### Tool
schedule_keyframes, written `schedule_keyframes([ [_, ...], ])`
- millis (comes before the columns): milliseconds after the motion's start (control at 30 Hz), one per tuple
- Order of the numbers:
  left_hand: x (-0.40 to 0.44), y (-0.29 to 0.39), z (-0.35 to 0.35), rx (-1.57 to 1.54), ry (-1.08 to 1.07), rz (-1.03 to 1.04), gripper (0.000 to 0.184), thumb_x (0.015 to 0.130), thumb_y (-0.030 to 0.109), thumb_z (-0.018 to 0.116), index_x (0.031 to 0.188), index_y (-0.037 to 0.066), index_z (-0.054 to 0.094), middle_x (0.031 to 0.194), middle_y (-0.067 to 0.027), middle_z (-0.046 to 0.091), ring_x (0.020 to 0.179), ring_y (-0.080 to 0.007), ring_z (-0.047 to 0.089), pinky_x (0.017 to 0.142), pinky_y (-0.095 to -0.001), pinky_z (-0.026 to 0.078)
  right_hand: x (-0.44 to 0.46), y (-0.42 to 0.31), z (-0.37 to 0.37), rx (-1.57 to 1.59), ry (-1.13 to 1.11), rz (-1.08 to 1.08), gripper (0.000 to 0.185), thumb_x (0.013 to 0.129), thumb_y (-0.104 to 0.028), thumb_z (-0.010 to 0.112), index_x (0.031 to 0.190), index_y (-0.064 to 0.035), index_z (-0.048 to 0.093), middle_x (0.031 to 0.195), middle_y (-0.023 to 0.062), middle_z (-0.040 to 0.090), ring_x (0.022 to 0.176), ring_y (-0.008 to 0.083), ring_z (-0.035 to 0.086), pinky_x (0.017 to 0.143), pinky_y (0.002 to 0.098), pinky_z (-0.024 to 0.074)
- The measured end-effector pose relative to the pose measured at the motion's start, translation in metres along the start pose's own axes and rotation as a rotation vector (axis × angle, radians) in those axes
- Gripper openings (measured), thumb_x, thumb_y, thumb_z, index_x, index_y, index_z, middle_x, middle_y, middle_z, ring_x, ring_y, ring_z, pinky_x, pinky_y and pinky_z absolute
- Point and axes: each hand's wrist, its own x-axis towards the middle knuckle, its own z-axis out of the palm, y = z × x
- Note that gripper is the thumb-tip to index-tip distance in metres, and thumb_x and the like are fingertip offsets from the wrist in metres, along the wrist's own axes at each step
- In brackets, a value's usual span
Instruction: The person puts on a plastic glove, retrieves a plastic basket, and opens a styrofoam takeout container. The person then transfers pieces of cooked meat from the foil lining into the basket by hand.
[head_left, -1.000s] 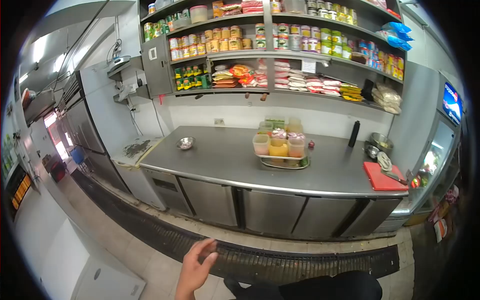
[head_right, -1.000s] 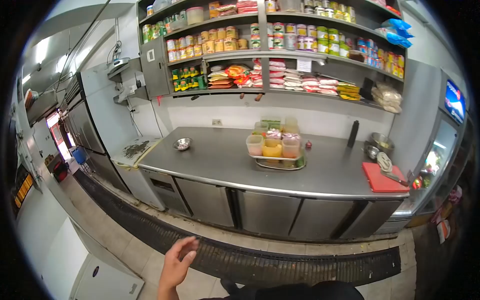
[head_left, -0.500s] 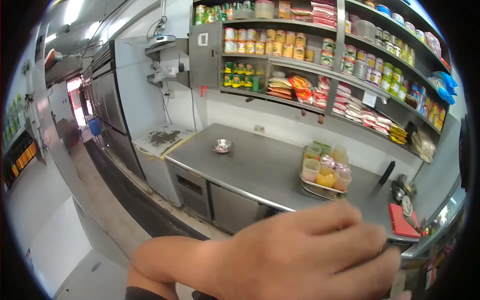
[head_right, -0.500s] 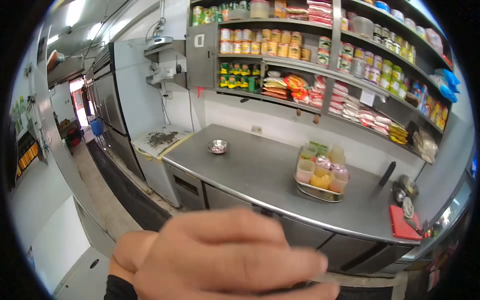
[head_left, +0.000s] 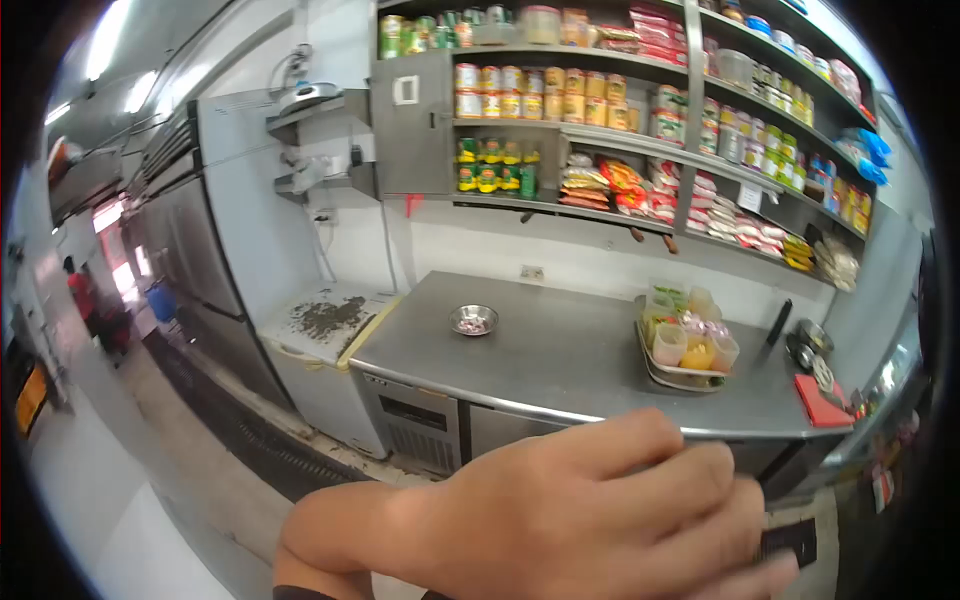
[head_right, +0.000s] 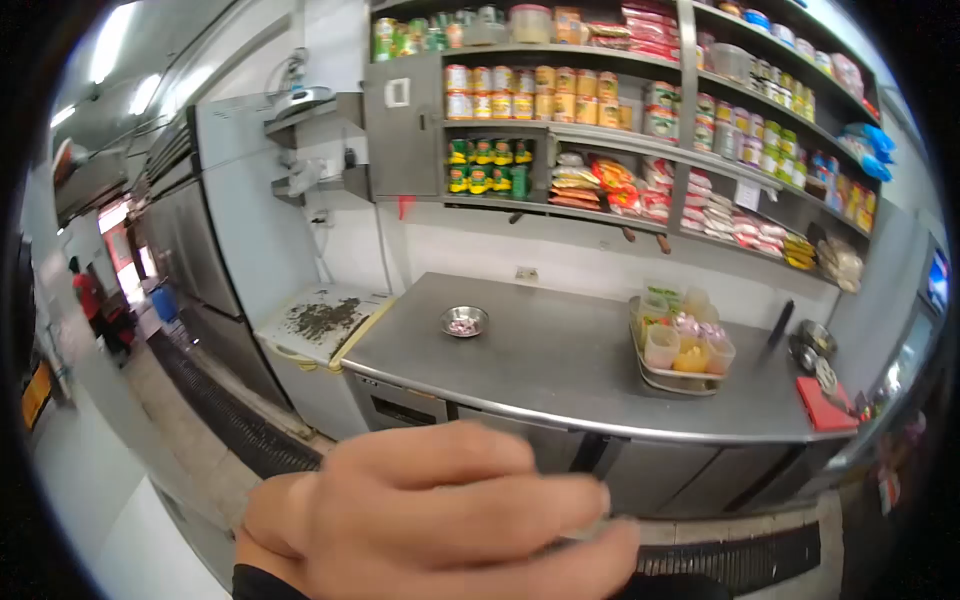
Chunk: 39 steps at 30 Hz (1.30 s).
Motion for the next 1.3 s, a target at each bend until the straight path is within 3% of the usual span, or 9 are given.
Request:
schedule_keyframes([
  [267, -0.137, -0.024, -0.013, -0.176, -0.671, -0.739, 0.058, 0.092, 0.023, 0.065, 0.146, 0.014, 0.048, 0.104, -0.0140, 0.064, 0.090, -0.0352, 0.061, 0.082, -0.0427, 0.050, -0.019, -0.061, 0.025, -0.007, 0.159, 0.115, 0.041, 0.088, -0.045, 0.061, 0.113, -0.0136, 0.072, 0.112, 0.0128, 0.072, 0.107, 0.0308, 0.067, 0.094, 0.0408, 0.0508],
  [567, -0.624, 0.041, 0.046, 0.062, 0.000, -1.855, 0.044, 0.091, 0.020, 0.068, 0.131, 0.001, 0.059, 0.100, -0.0139, 0.070, 0.092, -0.0238, 0.066, 0.087, -0.0360, 0.052, 0.041, 0.031, 0.085, -0.396, -0.003, -0.470, 0.033, 0.083, -0.038, 0.062, 0.078, -0.0062, 0.071, 0.076, 0.0203, 0.069, 0.075, 0.0397, 0.068, 0.064, 0.0533, 0.0508],
  [600, -0.697, 0.094, 0.037, 0.223, -0.271, -2.127, 0.038, 0.092, 0.016, 0.065, 0.126, 0.000, 0.061, 0.103, -0.0121, 0.070, 0.092, -0.0246, 0.064, 0.091, -0.0369, 0.050, 0.036, 0.033, 0.087, -0.384, -0.004, -0.468, 0.033, 0.083, -0.038, 0.062, 0.078, -0.0062, 0.071, 0.076, 0.0203, 0.069, 0.075, 0.0397, 0.068, 0.064, 0.0533, 0.0508],
  [700, -0.706, 0.051, 0.018, 0.226, -0.352, -2.065, 0.038, 0.091, 0.018, 0.066, 0.125, 0.000, 0.061, 0.104, -0.0132, 0.069, 0.094, -0.0262, 0.064, 0.092, -0.0379, 0.050, 0.005, 0.032, 0.080, -0.408, 0.067, -0.427, 0.034, 0.079, -0.038, 0.067, 0.071, -0.0058, 0.070, 0.064, 0.0194, 0.063, 0.064, 0.0359, 0.066, 0.055, 0.0508, 0.0490],
  [867, -0.738, 0.015, 0.000, 0.278, -0.487, -1.964, 0.040, 0.090, 0.022, 0.066, 0.123, 0.000, 0.062, 0.107, -0.0159, 0.069, 0.098, -0.0302, 0.064, 0.094, -0.0404, 0.050, -0.006, 0.010, 0.080, 0.224, 0.153, 0.751, 0.033, 0.081, -0.033, 0.065, 0.065, -0.0043, 0.066, 0.055, 0.0163, 0.056, 0.054, 0.0316, 0.062, 0.052, 0.0488, 0.0491],
  [1033, -0.740, 0.084, -0.008, 0.400, -0.487, -2.057, 0.043, 0.089, 0.026, 0.067, 0.121, -0.001, 0.063, 0.109, -0.0185, 0.069, 0.102, -0.0343, 0.063, 0.095, -0.0428, 0.049, 0.094, 0.055, 0.076, -0.441, 0.271, -0.310, 0.035, 0.082, -0.036, 0.060, 0.069, -0.0045, 0.069, 0.071, 0.0170, 0.066, 0.067, 0.0344, 0.066, 0.065, 0.0534, 0.0514],
  [1067, -0.743, 0.123, -0.006, 0.445, -0.464, -2.123, 0.043, 0.089, 0.027, 0.067, 0.121, -0.001, 0.063, 0.110, -0.0191, 0.069, 0.103, -0.0351, 0.063, 0.095, -0.0433, 0.049, 0.087, -0.040, 0.013, -0.012, -0.111, 0.087, 0.030, 0.080, -0.032, 0.060, 0.072, -0.0056, 0.070, 0.078, 0.0194, 0.067, 0.074, 0.0385, 0.066, 0.070, 0.0540, 0.0522],
  [1167, -0.704, 0.311, 0.023, 0.619, -0.342, -2.445, 0.045, 0.088, 0.030, 0.068, 0.120, -0.001, 0.064, 0.111, -0.0207, 0.068, 0.105, -0.0375, 0.063, 0.096, -0.0448, 0.049, 0.194, -0.113, 0.010, -0.499, 0.204, -0.336, 0.021, 0.085, -0.024, 0.056, 0.087, -0.0088, 0.070, 0.086, 0.0194, 0.069, 0.085, 0.0425, 0.067, 0.076, 0.0537, 0.0530],
  [1300, -0.611, 0.434, 0.018, 0.827, -0.011, -2.760, 0.045, 0.092, 0.033, 0.063, 0.122, 0.000, 0.065, 0.122, -0.0234, 0.065, 0.116, -0.0395, 0.061, 0.102, -0.0476, 0.046, 0.263, -0.281, 0.020, 0.350, 0.197, -0.390, 0.017, 0.093, -0.019, 0.065, 0.096, -0.0042, 0.071, 0.079, 0.0148, 0.072, 0.069, 0.0231, 0.070, 0.066, 0.0375, 0.0553],
])
